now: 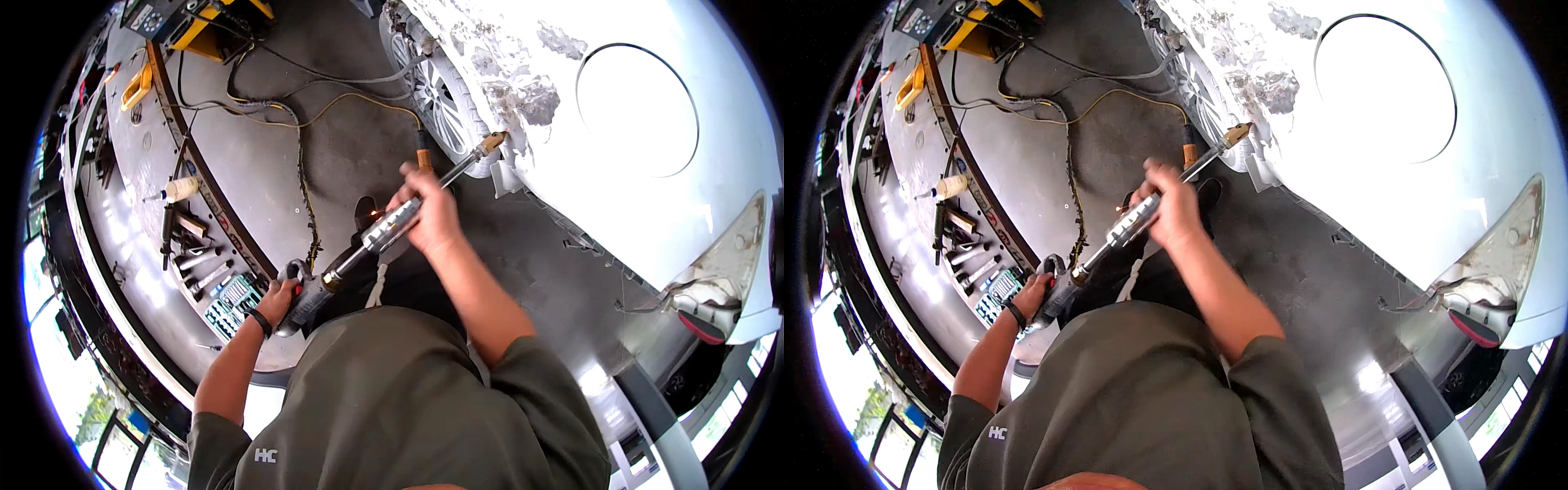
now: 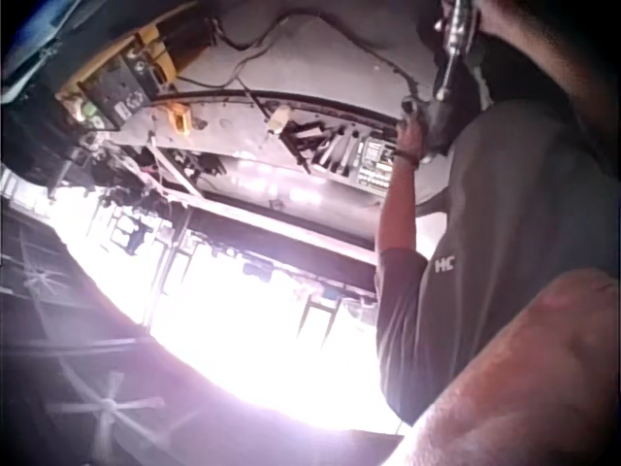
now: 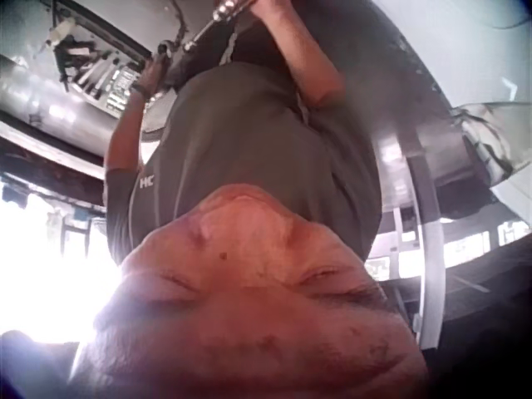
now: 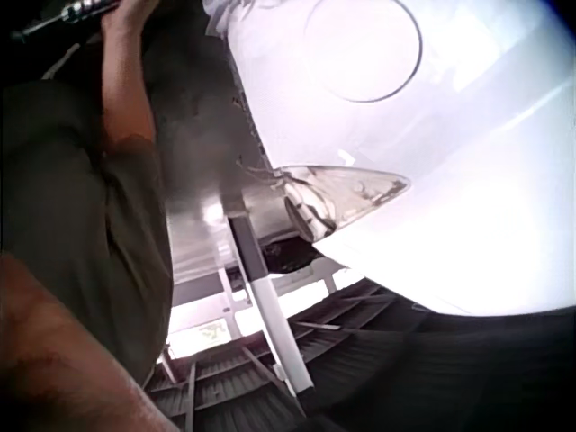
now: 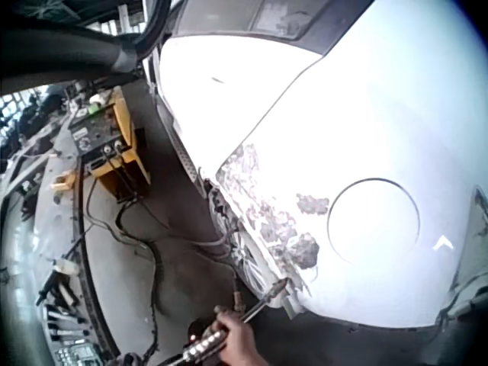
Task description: The person picks up a slide hammer dent puller and repeatedly welds and pulls the damaged rear fender of a car to repair the dented metal.
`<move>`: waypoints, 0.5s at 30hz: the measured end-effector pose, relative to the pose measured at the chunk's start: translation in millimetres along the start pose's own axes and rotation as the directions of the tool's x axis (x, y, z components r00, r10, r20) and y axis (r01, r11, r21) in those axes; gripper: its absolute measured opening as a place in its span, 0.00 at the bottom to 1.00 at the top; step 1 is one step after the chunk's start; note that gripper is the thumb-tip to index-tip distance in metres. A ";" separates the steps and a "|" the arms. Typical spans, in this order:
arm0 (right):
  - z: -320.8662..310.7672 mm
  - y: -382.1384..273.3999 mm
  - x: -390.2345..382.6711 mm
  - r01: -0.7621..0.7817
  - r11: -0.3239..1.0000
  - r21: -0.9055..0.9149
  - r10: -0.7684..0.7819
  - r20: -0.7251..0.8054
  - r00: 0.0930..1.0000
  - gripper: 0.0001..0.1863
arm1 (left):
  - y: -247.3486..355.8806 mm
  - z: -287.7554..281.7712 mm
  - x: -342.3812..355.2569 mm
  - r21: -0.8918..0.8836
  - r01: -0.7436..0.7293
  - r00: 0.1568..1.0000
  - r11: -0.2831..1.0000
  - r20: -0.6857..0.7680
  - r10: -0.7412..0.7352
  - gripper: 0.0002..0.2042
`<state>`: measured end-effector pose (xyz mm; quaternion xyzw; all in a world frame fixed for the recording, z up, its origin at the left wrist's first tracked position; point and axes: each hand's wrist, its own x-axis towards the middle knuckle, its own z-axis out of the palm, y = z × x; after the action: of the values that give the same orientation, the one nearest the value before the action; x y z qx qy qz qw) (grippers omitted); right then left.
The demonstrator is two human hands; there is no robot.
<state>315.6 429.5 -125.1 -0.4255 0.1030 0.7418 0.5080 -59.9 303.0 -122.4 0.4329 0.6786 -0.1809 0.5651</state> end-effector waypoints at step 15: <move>8.5 124.6 -45.9 -0.106 0.993 0.056 0.107 -0.017 0.994 0.06 | -50.0 6.6 -32.1 -0.081 0.037 0.987 0.996 -0.152 -0.049 0.29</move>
<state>211.8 346.2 -120.9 -0.4126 0.1507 0.7605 0.4782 -95.9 257.9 -106.9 0.4087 0.7360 -0.1326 0.5232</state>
